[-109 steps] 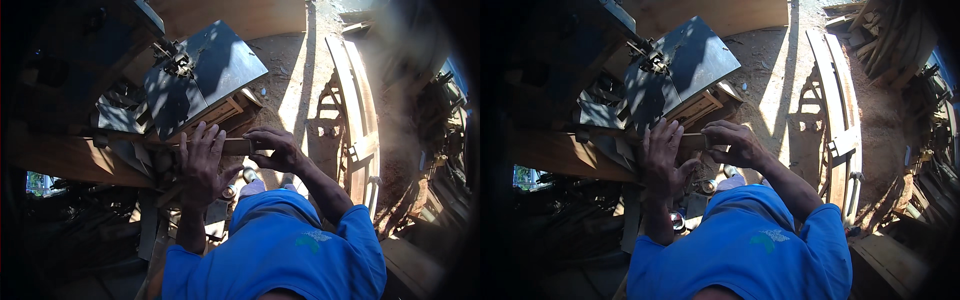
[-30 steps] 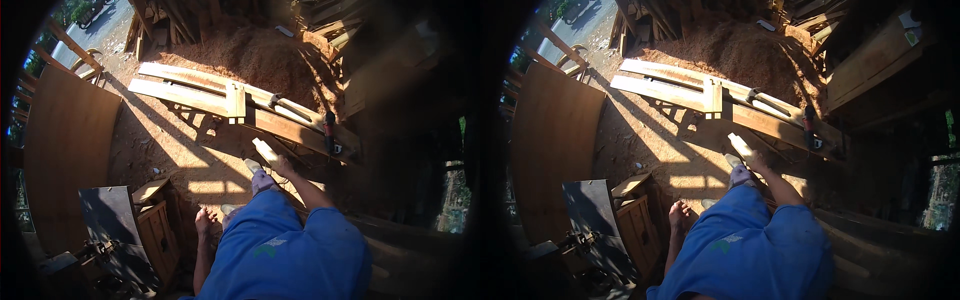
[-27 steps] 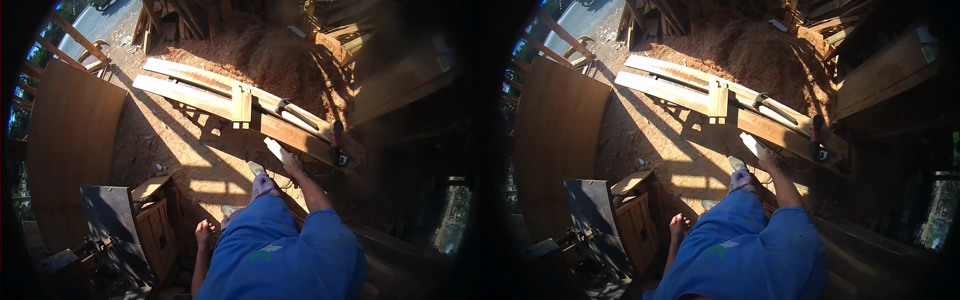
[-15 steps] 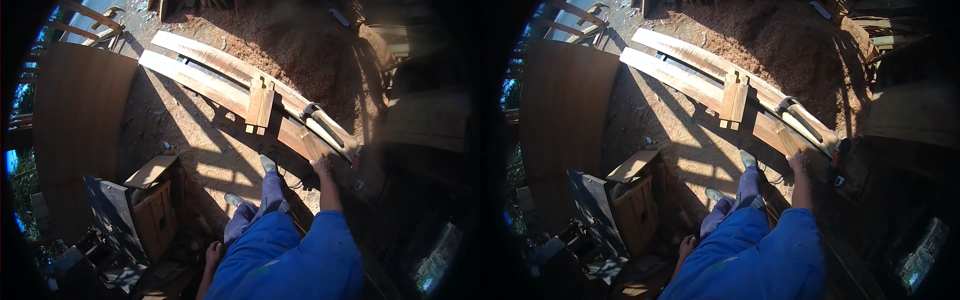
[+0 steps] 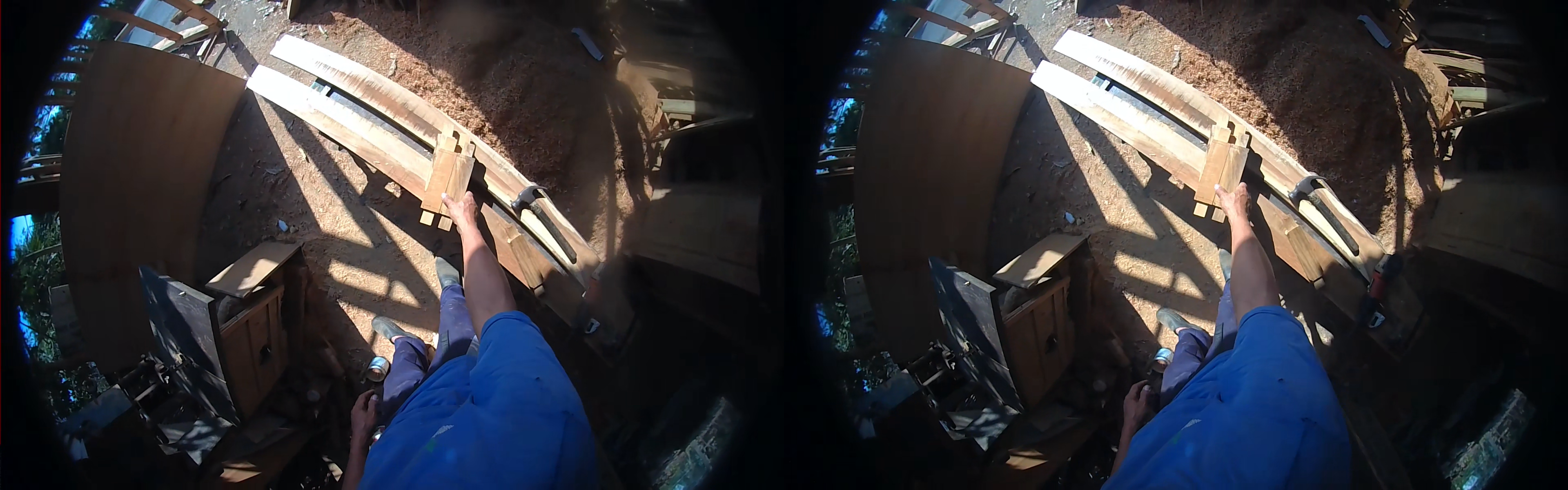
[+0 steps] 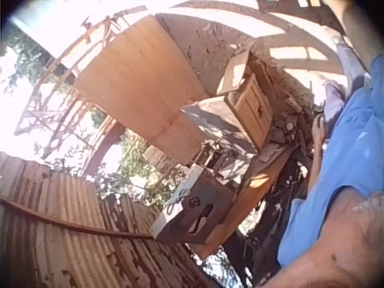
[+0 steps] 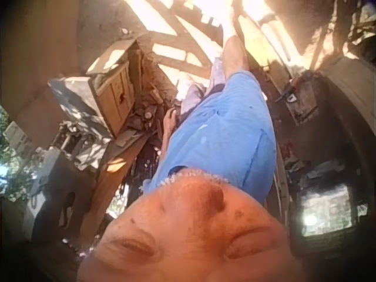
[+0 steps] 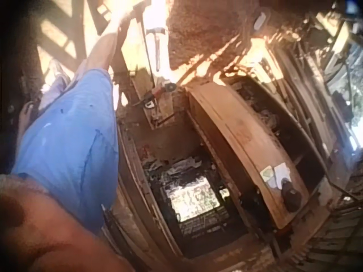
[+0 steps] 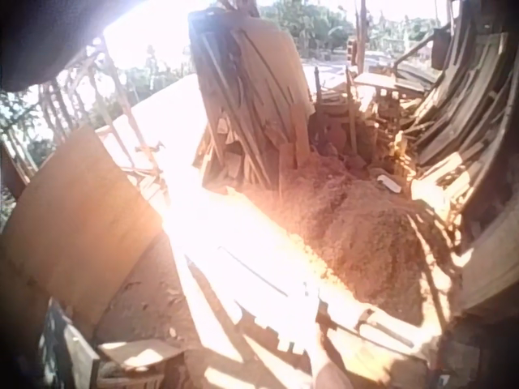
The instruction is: The person saws a piece of wood using a band saw, guiding the wood through the blade by hand and turning it to cut along marked lines.
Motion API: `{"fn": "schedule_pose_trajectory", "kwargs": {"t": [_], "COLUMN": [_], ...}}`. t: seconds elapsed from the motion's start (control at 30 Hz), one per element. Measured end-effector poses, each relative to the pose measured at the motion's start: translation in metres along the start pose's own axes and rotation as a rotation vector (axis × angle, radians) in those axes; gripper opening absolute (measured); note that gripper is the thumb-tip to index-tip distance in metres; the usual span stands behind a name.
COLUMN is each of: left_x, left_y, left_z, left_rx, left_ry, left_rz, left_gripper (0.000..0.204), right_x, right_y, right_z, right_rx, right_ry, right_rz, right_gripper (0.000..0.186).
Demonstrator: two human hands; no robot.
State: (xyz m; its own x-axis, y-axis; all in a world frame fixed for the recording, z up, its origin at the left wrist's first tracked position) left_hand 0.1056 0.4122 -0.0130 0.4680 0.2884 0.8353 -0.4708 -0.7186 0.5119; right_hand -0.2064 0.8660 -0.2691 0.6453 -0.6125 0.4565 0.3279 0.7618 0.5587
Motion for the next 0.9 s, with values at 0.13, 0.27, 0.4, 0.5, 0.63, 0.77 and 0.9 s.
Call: {"fn": "schedule_pose_trajectory", "kwargs": {"t": [0.13, 0.27, 0.4, 0.5, 0.63, 0.77, 0.9], "left_x": [-0.013, -0.018, -0.014, -0.029, -0.002, -0.001, -0.021], "left_y": [-0.007, -0.012, 0.014, 0.047, 0.144, 0.21, 0.252], "left_z": [0.053, 0.065, 0.032, -0.007, 0.011, 0.079, 0.141], "left_rx": [0.045, 0.052, 0.373, 0.584, 0.354, 0.408, 0.504], "left_ry": [0.042, -0.066, -0.103, -0.438, -0.762, -0.694, -0.529], "left_rz": [0.026, 0.016, 0.066, -0.109, -0.658, -0.87, -0.929], "left_gripper": [0.039, 0.038, 0.04, 0.055, 0.071, 0.059, 0.048], "right_x": [-0.006, 0.045, 0.206, 0.297, 0.459, 0.547, 0.611], "right_y": [0.019, 0.033, -0.012, -0.062, -0.119, -0.187, -0.241], "right_z": [-0.016, -0.019, 0.046, 0.069, 0.166, 0.221, 0.26], "right_rx": [-0.02, -0.767, -0.849, -0.941, -0.679, -0.553, -0.333], "right_ry": [-0.025, -0.233, -0.214, -0.131, -0.047, 0.112, 0.206], "right_rz": [0.027, 0.224, 0.446, 0.877, 0.966, 1.139, 1.195], "right_gripper": [0.065, 0.06, 0.041, 0.033, 0.046, 0.04, 0.034]}}
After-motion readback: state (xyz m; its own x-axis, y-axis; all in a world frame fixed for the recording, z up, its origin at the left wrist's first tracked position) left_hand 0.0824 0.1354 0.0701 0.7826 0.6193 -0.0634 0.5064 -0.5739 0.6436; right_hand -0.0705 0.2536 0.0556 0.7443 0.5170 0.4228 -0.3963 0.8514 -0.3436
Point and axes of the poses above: each hand's wrist, its own x-axis away from the middle knuckle, its own y-axis out of the back of the hand, z = x × y, the point moved 2 cm from there along -x, towards the middle knuckle, and after that the axes turned 9 degrees about y, right-handed, at the moved point
